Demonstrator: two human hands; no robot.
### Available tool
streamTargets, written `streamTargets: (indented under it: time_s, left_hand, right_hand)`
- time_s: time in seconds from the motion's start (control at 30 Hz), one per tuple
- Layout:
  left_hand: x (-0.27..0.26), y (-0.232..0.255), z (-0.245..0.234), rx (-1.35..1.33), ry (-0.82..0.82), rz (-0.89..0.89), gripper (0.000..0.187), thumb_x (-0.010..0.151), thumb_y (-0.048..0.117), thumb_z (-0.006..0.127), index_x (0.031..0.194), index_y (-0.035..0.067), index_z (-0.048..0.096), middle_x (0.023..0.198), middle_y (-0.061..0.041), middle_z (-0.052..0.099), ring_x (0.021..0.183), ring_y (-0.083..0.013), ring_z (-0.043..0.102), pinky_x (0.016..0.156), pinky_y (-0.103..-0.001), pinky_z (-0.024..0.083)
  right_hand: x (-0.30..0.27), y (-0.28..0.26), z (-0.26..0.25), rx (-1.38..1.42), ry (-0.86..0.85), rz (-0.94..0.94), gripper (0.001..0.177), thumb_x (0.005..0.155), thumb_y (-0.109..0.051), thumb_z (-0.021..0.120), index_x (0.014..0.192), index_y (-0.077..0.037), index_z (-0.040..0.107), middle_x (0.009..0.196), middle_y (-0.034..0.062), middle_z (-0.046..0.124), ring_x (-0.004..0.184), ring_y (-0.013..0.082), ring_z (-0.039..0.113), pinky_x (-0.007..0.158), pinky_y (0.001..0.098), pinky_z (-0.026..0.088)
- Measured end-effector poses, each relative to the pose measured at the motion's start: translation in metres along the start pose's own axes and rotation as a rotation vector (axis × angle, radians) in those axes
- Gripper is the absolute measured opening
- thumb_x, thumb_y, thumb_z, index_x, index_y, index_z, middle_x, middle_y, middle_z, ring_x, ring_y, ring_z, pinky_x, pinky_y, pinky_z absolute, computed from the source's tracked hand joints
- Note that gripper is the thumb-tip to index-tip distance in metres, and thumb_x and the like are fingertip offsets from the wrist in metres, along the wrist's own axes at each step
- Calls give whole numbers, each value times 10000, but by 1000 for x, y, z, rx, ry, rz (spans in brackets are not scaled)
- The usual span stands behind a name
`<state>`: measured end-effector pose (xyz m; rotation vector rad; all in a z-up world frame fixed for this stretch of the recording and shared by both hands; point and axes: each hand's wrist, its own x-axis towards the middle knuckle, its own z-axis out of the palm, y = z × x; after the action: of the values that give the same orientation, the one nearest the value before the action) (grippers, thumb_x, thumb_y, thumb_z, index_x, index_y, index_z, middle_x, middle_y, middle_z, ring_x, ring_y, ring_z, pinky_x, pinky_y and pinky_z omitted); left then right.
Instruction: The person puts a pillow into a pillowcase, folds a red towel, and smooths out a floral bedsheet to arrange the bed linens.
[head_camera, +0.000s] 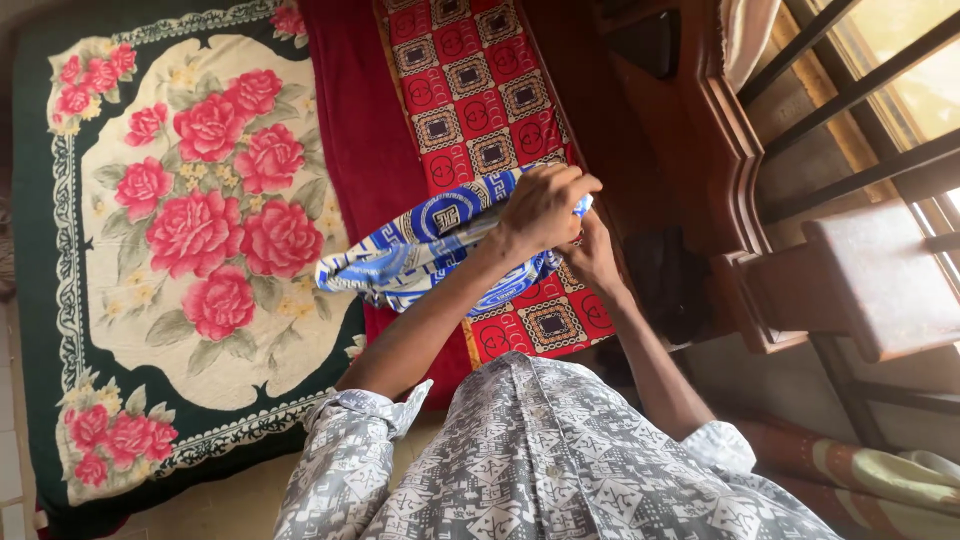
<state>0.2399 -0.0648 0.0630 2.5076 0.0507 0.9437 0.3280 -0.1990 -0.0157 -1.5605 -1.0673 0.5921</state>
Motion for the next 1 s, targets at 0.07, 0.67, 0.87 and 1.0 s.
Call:
streamTargets:
  time_s: [0.07,0.67,0.87,1.0]
  left_hand:
    - [5,-7,0,3,9,-49,312,696,-9,736,1004,35,762,905,-125,733,871,-292,716,819,-425,571]
    - [-27,-85,3,-1054,-528,-705,552,863,-73,633,1410,-20,578,1187,-190,737,913,-158,737,801,-292,618]
    - [-33,-61,-8,-1193,-454,-528,464,949,-49,578,1413,-45,573,1403,-172,640,1188,-193,669,1032,-311,556]
    - [-32,-52,-15,-1182,-378,-497,456,941,-46,523,1391,-64,599,1435,-178,628,1279,-195,639,1095,-326,522]
  right_hand:
    - [1,10,-2,112,36,12,324,931,-80,724,1228,2,624,1052,46,702,963,95,621,859,291,514]
    - [-9,38,-23,869,-177,327,312,1090,-251,544,1119,30,676,1040,80,748,948,137,672,948,331,509]
    - [-8,24,-42,890,-227,245,376,1041,-253,617,1230,68,669,1143,130,746,1046,192,688,1003,373,508]
    - [-3,19,-45,837,-278,285,425,981,-286,625,1213,65,682,1119,141,756,1024,203,707,1000,386,519]
